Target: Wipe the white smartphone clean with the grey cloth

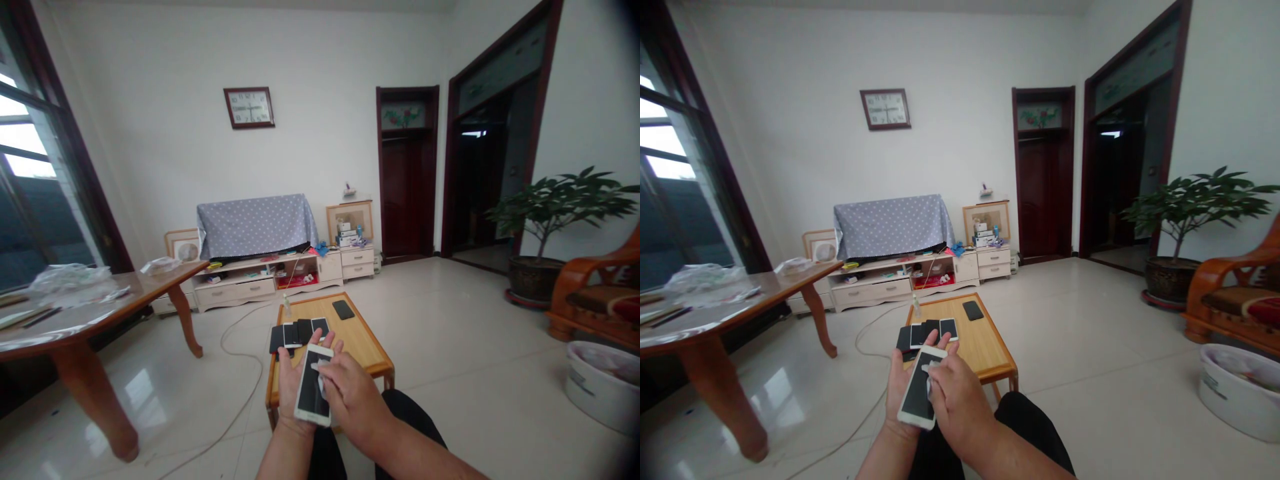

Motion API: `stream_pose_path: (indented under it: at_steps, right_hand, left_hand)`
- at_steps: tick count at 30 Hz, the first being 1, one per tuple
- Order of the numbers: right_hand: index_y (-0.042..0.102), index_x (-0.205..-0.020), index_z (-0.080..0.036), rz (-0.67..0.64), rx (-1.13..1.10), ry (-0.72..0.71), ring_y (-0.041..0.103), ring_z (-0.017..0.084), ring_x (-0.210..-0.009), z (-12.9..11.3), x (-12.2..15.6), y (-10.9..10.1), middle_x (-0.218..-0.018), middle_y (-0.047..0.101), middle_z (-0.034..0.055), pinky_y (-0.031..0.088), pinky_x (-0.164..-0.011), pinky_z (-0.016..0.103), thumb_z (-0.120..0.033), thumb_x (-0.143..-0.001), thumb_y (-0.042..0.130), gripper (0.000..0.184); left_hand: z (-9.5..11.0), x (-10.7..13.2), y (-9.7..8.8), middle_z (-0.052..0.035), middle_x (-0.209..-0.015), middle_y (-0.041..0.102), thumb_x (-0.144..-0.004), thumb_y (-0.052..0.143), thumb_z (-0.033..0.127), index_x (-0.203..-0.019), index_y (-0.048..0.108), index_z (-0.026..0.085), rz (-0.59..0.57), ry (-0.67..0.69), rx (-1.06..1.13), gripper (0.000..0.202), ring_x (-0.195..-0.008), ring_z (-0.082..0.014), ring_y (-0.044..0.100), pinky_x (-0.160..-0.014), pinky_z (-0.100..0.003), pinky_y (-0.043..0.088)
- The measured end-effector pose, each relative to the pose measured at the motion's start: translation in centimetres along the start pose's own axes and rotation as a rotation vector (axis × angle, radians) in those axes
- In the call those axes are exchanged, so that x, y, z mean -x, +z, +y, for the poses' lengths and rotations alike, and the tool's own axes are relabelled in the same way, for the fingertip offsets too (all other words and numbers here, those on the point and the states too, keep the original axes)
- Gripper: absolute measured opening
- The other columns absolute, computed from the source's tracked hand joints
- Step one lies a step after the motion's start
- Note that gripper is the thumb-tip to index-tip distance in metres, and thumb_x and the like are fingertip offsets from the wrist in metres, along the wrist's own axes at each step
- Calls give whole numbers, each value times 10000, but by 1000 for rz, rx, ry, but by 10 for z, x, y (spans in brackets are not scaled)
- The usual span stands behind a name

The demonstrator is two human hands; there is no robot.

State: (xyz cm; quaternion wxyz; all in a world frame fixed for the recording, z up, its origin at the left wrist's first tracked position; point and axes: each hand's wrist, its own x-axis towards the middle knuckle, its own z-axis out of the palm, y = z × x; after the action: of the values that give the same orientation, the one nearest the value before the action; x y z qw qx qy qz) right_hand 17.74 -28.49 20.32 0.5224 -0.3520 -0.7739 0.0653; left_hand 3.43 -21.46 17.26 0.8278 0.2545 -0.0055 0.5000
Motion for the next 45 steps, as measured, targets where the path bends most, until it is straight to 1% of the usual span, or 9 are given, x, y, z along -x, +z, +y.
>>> stream_pose_path:
  at_steps: [6,11,18,21,24,30,37,42,45]
  right_hand:
    - [606,-1286,-190,-182,128,-166,582,247,-1045,-12,16,-9,-1185,655,103,502,-942,424,-118,-913,513,391]
    - [619,-1301,-239,-59,290,-162,539,280,-1194,9,8,-13,-1269,684,61,443,-996,483,-158,-952,523,370]
    - [569,-1394,-284,-224,340,-395,404,307,-1406,0,25,-10,-1409,619,-25,297,-1157,525,-452,-991,538,438]
    - [483,-1474,-314,-273,396,-289,304,330,-1478,6,15,-17,-1491,537,-21,157,-1211,615,-489,-1018,492,489]
    - [408,-1527,-274,-285,436,-189,280,336,-1495,13,6,-20,-1563,436,47,120,-1207,663,-485,-1043,443,529]
    - [487,-1466,-156,-309,324,-421,459,285,-1405,4,21,-7,-1454,560,134,172,-1244,542,-648,-980,474,692]
    - [397,-1535,-171,-301,355,-158,335,310,-1476,5,-1,-11,-1562,410,156,146,-1235,593,-588,-1004,472,679]
    - [356,-1555,-152,-333,288,-312,369,307,-1460,1,10,-2,-1557,416,156,116,-1253,548,-674,-953,502,810]
    - [359,-1555,-166,-346,294,-278,362,303,-1464,-2,4,-6,-1557,421,149,138,-1248,556,-645,-969,500,770]
  left_hand:
    - [-4,2,0,-131,-1635,305,-851,259,859,-1557,324,227,-65,9,24,949,-1522,-359,239,-1257,-571,106]
    - [-2,2,-2,-126,-1649,267,-853,183,863,-1570,286,220,-183,-68,-6,969,-1543,-336,176,-1266,-541,53]
    - [-2,5,-2,-74,-1662,246,-843,146,872,-1558,316,255,-193,-48,-33,960,-1553,-311,135,-1266,-527,-3]
    - [-5,4,6,-82,-1657,262,-830,130,886,-1555,323,244,-210,-83,-39,988,-1556,-313,119,-1263,-529,-33]
    - [-5,2,9,-101,-1645,292,-820,115,894,-1543,355,235,-244,-101,-43,1007,-1556,-313,112,-1260,-529,-55]
    - [-3,3,3,-76,-1643,297,-795,114,915,-1523,394,272,-243,-116,-44,1011,-1557,-321,100,-1251,-581,-15]
    - [-7,0,9,-53,-1648,290,-843,150,865,-1544,358,246,-229,-107,-72,958,-1564,-279,64,-1273,-490,34]
    - [-3,4,1,-77,-1651,286,-851,137,857,-1558,312,278,-251,-76,-68,930,-1561,-305,76,-1254,-556,8]
    - [-1,4,-1,-98,-1663,248,-834,125,878,-1570,278,268,-240,-80,-85,968,-1558,-319,92,-1251,-563,-10]
